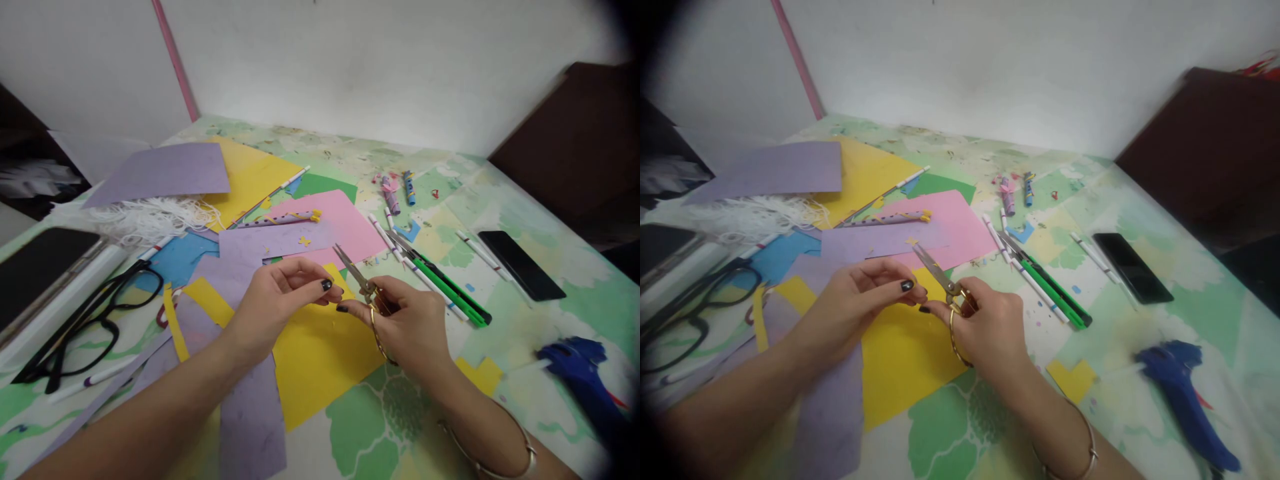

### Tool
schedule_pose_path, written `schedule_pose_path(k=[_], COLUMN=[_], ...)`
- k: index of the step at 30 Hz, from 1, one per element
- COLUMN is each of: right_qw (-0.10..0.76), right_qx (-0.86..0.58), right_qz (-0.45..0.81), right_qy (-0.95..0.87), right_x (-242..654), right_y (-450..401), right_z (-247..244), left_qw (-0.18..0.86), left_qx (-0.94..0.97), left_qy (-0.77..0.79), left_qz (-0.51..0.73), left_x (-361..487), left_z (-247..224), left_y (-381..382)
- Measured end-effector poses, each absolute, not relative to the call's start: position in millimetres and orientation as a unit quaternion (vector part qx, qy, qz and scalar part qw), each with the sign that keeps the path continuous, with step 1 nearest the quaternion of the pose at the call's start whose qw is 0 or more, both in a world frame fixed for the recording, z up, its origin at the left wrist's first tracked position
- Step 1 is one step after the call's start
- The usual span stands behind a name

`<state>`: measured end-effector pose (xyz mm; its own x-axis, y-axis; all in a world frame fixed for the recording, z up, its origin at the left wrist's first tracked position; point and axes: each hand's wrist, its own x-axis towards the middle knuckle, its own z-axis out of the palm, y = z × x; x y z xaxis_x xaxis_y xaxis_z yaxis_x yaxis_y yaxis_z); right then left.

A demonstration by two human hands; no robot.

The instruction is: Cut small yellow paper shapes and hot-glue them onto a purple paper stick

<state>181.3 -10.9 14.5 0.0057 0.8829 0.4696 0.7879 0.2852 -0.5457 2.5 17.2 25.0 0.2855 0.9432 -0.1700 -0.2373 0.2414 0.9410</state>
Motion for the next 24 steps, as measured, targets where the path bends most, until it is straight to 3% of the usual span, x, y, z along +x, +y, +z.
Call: schedule_pose_path(k=[8,14,24], right_qw=[0.416,0.450,0.450], right_qx=[-0.604,-0.528,-0.523], right_qz=[0.249,0.459,0.497], right_qy=[-0.633,-0.555,-0.526], right_x=[178,170,171], right_y=[-11,-12,-10], right_z=[18,21,23], left_qw=[0.650,0.604,0.516], left_qx=[0.460,0.560,0.666], left_qy=[0.415,0.420,0.398], left_qz=[0.440,0.381,0.363], left_x=[4,6,8], left_z=[26,25,19], left_y=[18,15,11])
